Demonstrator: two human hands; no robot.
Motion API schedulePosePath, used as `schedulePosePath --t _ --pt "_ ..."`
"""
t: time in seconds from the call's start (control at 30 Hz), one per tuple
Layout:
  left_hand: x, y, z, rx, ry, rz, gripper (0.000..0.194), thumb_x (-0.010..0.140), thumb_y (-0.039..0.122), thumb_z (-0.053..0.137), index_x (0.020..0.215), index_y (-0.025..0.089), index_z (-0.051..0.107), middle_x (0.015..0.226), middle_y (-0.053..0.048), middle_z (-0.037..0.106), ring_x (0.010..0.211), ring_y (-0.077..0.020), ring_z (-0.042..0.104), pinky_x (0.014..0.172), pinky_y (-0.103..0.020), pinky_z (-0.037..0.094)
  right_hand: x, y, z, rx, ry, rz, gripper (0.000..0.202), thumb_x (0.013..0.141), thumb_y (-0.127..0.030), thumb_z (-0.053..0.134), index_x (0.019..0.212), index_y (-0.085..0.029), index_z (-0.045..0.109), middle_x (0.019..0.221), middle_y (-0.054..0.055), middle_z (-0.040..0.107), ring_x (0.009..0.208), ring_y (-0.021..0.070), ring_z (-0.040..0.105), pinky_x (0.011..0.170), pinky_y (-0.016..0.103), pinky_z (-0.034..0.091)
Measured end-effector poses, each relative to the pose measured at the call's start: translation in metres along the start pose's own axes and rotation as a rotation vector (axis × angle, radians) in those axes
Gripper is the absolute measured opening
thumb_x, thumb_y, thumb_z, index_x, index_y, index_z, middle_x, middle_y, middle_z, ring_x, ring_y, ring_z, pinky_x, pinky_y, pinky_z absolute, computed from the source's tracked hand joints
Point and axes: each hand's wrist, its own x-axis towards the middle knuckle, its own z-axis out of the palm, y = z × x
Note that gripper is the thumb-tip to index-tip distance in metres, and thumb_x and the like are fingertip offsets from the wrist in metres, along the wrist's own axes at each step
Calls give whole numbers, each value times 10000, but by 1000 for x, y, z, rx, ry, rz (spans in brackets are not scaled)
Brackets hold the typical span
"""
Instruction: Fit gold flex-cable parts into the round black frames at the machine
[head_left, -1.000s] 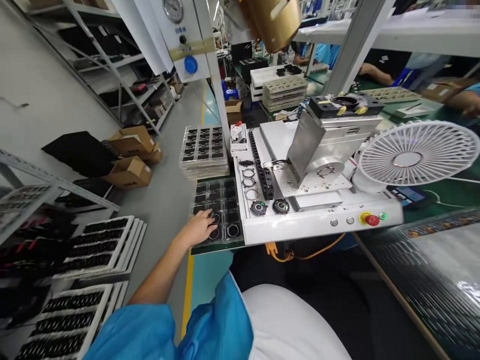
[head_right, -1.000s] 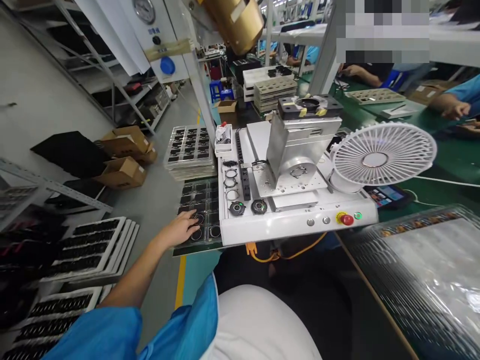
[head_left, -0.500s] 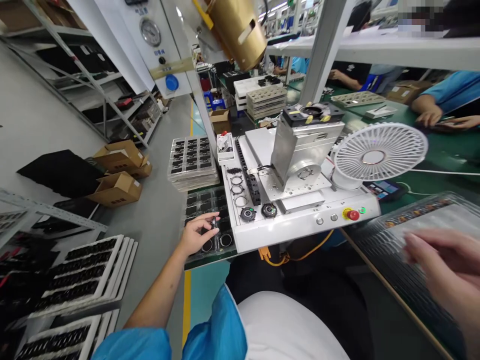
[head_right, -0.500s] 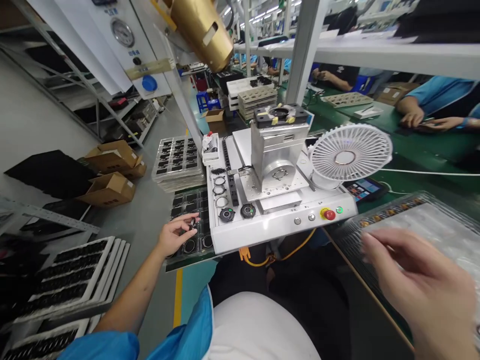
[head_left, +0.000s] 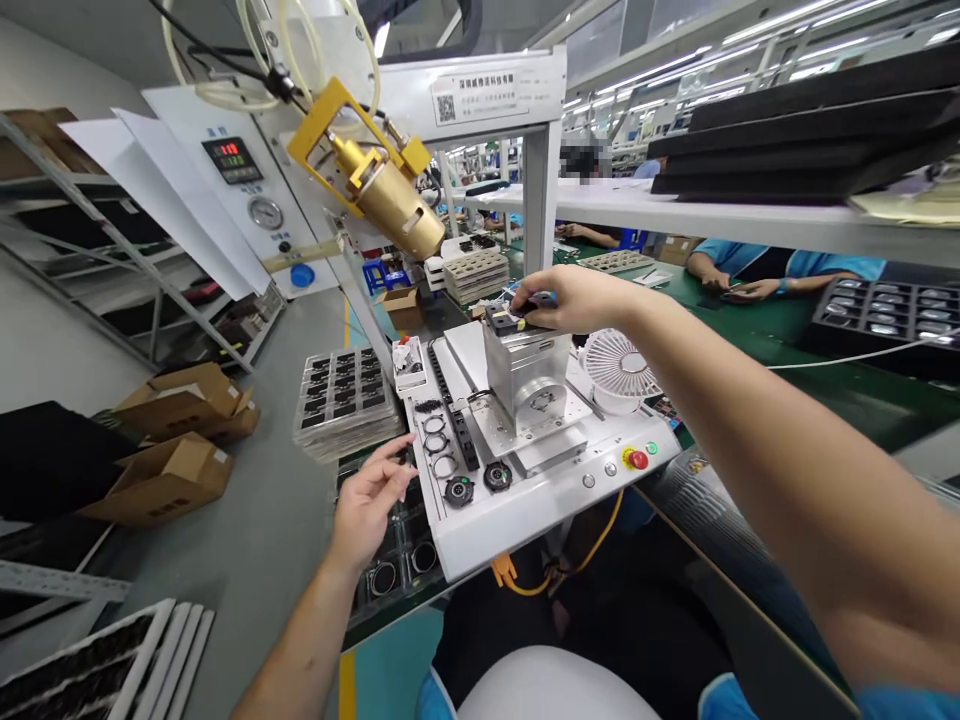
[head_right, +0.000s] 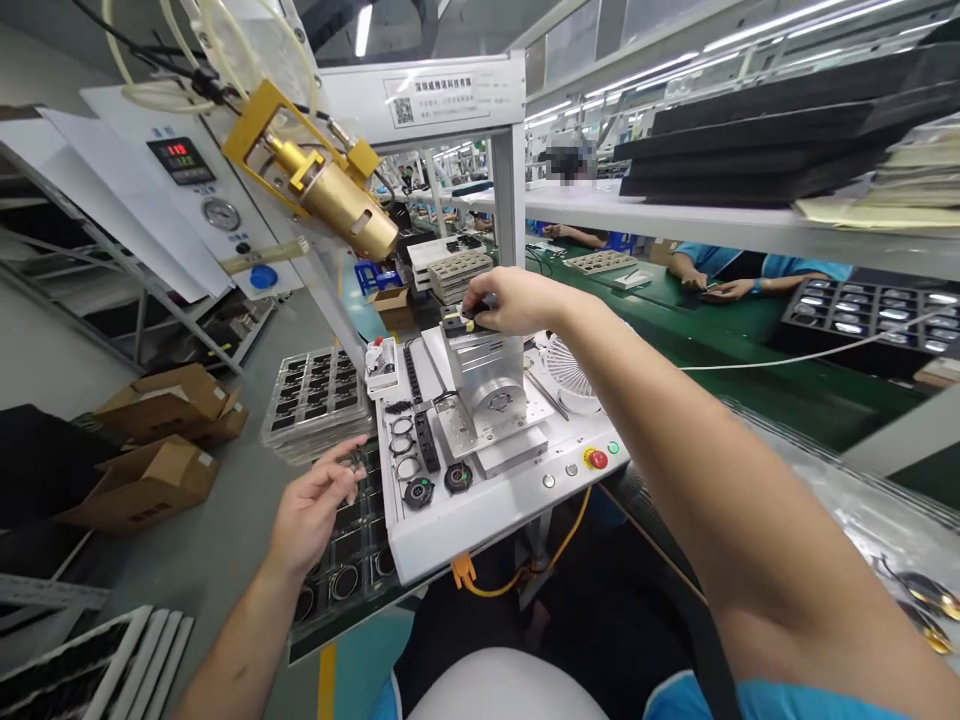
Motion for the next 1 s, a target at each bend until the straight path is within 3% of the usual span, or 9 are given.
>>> schedulePosePath --t 0.1,0.2,0.33,0.43,0.53,0.63,0.73,0.83,1.0 --pt "27 23 1 63 26 142 380 900 446 707 604 214 653 1275 -130 741 1232 -318 675 987 -438 585 6 -4 -5 66 37 22 241 721 -161 811 955 -183 763 894 9 722 833 198 683 862 372 561" --pt "66 54 16 118 36 334 297 883 409 729 663 211 704 1196 -101 771 1108 -276 729 1006 -440 565 -6 -13 -2 203 270 13 224 751 -216 814 940 -159 708 953 45 721 917 211 686 921 391 559" --pt "129 96 56 321 -6 547 299 857 416 754 655 196 727 1080 -84 791 1000 -242 737 934 -389 554 -45 -28 14 431 578 76 286 791 -350 794 962 -170 651 974 69 716 904 209 684 901 395 574" --pt "173 122 90 532 -97 552 392 847 529 743 677 175 753 930 -82 788 908 -244 728 848 -371 542 -85 -40 32 559 620 174 344 779 -433 810 945 -178 647 944 75 716 871 221 686 848 396 585" --pt "200 137 115 726 -178 440 562 818 680 705 617 155 718 648 -63 700 734 -248 699 764 -373 520 -130 -50 51 652 598 270 383 773 -483 831 938 -182 661 942 83 719 878 236 693 829 389 585" --pt "207 143 121 806 -244 388 687 899 745 529 562 164 671 619 -82 684 747 -278 714 780 -394 520 -177 -52 73 702 595 401 407 785 -515 837 962 -185 678 954 92 720 899 250 695 817 380 581" --pt "205 139 111 728 -394 462 608 1010 587 414 705 177 742 1044 -117 793 1043 -297 724 944 -404 515 -221 -49 95 768 591 559 436 791 -557 828 976 -186 692 953 99 724 890 252 691 780 363 578" --pt "209 129 100 590 -521 520 355 970 410 522 853 198 782 1396 -80 691 1299 -290 620 1090 -405 458 -252 -45 113 854 600 671 475 750 -601 847 933 -191 696 954 100 729 905 257 693 808 362 580" --pt "224 119 103 477 -534 466 258 886 347 609 735 177 731 1273 -126 753 1108 -289 709 983 -434 518 -271 -42 128 904 596 771 509 704 -635 864 890 -192 699 937 98 732 912 271 695 850 378 580"
